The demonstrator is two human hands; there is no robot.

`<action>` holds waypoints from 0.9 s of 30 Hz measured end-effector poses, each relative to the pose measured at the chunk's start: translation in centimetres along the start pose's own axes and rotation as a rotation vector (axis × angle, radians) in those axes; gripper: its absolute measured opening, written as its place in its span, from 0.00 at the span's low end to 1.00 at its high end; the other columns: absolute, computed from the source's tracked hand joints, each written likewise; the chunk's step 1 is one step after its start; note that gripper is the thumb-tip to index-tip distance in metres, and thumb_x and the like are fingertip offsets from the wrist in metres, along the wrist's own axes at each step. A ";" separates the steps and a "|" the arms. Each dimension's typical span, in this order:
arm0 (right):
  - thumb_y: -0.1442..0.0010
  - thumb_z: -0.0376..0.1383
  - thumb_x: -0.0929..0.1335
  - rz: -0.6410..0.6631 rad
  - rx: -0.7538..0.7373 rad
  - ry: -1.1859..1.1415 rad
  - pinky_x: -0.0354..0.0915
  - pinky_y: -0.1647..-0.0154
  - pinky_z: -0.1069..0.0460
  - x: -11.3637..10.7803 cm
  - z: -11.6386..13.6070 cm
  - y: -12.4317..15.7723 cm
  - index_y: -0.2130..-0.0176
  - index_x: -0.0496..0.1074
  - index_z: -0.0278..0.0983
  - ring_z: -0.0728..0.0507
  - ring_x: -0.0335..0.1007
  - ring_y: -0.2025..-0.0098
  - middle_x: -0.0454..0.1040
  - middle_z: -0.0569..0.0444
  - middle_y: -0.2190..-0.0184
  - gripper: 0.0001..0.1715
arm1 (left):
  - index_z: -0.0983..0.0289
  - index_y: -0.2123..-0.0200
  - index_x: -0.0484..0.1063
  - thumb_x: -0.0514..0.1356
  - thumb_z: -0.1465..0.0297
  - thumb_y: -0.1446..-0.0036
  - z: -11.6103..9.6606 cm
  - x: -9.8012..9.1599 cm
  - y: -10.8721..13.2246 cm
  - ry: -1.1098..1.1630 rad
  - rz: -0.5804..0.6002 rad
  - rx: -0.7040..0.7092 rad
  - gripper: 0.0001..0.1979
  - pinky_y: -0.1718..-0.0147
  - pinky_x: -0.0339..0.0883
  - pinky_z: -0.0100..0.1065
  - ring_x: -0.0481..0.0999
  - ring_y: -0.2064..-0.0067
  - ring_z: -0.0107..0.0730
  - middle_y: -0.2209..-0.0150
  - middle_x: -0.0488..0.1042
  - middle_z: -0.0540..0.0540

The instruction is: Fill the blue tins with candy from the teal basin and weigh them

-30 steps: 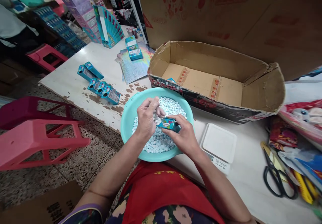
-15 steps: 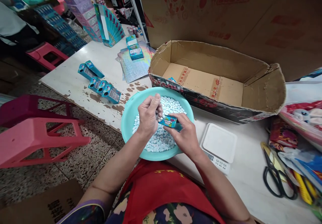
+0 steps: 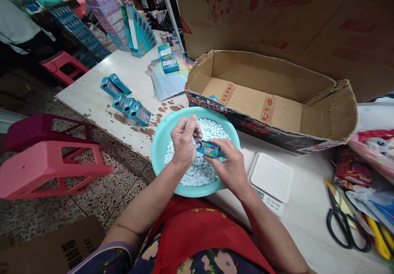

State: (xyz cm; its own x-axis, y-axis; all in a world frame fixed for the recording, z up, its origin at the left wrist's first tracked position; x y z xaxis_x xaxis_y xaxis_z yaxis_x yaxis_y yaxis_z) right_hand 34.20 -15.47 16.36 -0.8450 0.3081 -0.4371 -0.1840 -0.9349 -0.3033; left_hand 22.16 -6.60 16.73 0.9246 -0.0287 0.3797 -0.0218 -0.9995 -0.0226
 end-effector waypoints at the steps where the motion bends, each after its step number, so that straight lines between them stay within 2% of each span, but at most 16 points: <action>1: 0.45 0.35 0.74 0.008 0.030 -0.022 0.67 0.50 0.44 0.1 -0.3 0.0 0.52 0.74 0.44 0.40 0.72 0.53 0.76 0.52 0.56 0.20 | 0.62 0.78 0.63 0.63 0.58 0.43 0.1 0.1 0.1 -0.003 0.007 0.010 0.19 0.79 0.59 0.27 0.65 0.77 0.22 0.78 0.64 0.48; 3: 0.47 0.37 0.75 0.018 0.092 -0.058 0.68 0.51 0.45 0.3 -0.9 0.0 0.53 0.74 0.43 0.41 0.72 0.55 0.76 0.52 0.58 0.20 | 0.63 0.78 0.63 0.64 0.60 0.43 0.1 0.3 0.2 -0.008 0.018 0.030 0.18 0.78 0.60 0.27 0.65 0.77 0.22 0.78 0.65 0.48; 9: 0.48 0.38 0.76 0.012 0.158 -0.145 0.67 0.50 0.46 0.3 -1.7 0.0 0.55 0.76 0.43 0.41 0.72 0.54 0.76 0.53 0.58 0.20 | 0.63 0.79 0.60 0.66 0.57 0.47 -0.2 0.0 -0.1 0.006 0.039 0.008 0.22 0.84 0.49 0.25 0.57 0.82 0.18 0.81 0.61 0.45; 14: 0.50 0.38 0.77 -0.026 0.192 -0.265 0.66 0.48 0.47 -0.9 -2.7 0.5 0.54 0.76 0.43 0.42 0.72 0.52 0.75 0.53 0.55 0.22 | 0.63 0.78 0.61 0.65 0.57 0.46 -1.0 -2.0 -0.7 -0.008 -0.009 0.023 0.21 0.85 0.49 0.24 0.59 0.81 0.18 0.80 0.61 0.46; 18: 0.50 0.36 0.77 -0.052 0.182 -0.221 0.66 0.48 0.47 -1.9 -2.8 0.8 0.55 0.77 0.44 0.42 0.72 0.52 0.76 0.54 0.56 0.21 | 0.63 0.78 0.63 0.63 0.58 0.44 0.8 -3.4 -0.7 -0.150 0.019 -0.102 0.19 0.83 0.53 0.24 0.60 0.79 0.21 0.78 0.62 0.47; 20: 0.50 0.36 0.77 -0.065 0.168 -0.236 0.66 0.47 0.47 -2.0 -2.8 0.7 0.54 0.76 0.44 0.42 0.72 0.51 0.76 0.54 0.55 0.21 | 0.63 0.76 0.66 0.60 0.57 0.42 1.8 -3.7 -0.6 -0.341 0.137 -0.132 0.17 0.77 0.62 0.26 0.66 0.74 0.25 0.75 0.66 0.50; 22: 0.50 0.36 0.77 -0.083 0.146 -0.262 0.66 0.47 0.48 -2.0 -2.7 0.5 0.54 0.76 0.45 0.43 0.71 0.51 0.76 0.54 0.56 0.21 | 0.62 0.69 0.72 0.58 0.58 0.40 2.6 -3.6 -0.2 -0.666 0.333 -0.077 0.14 0.62 0.69 0.33 0.73 0.61 0.33 0.65 0.72 0.55; 24: 0.51 0.36 0.77 -0.079 0.124 -0.297 0.66 0.47 0.48 -1.7 -2.8 0.2 0.55 0.77 0.45 0.43 0.72 0.53 0.76 0.55 0.57 0.21 | 0.59 0.57 0.75 0.57 0.59 0.39 3.5 -4.0 0.4 -1.072 0.498 0.011 0.13 0.46 0.63 0.45 0.67 0.44 0.45 0.49 0.70 0.59; 26: 0.52 0.36 0.78 -0.060 0.120 -0.378 0.66 0.48 0.48 -1.4 -3.0 0.2 0.55 0.77 0.45 0.43 0.72 0.54 0.76 0.55 0.57 0.22 | 0.56 0.46 0.71 0.55 0.58 0.37 4.8 -5.2 1.2 -1.424 0.595 0.037 0.19 0.42 0.57 0.53 0.59 0.38 0.53 0.39 0.63 0.61; 27: 0.53 0.37 0.78 -0.059 0.126 -0.430 0.67 0.50 0.48 -1.6 -3.2 0.4 0.55 0.77 0.45 0.43 0.72 0.54 0.76 0.56 0.57 0.23 | 0.56 0.42 0.68 0.53 0.57 0.37 5.4 -5.8 1.6 -1.549 0.635 0.019 0.22 0.43 0.57 0.55 0.58 0.38 0.56 0.37 0.60 0.62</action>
State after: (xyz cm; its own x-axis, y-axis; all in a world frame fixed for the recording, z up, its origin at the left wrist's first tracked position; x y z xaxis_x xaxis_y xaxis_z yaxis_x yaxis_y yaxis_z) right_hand 37.10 -15.77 14.19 -0.9580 0.2859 -0.0228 -0.2758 -0.9402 -0.2001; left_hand 18.81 -7.98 9.48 0.2479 -0.3509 -0.9030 -0.5208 -0.8342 0.1812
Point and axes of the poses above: each hand's wrist, its own y-axis away from the middle knuckle, its own x-axis out of the palm, z = x × y, the point moved 8 cm from there along -y, towards the middle knuckle
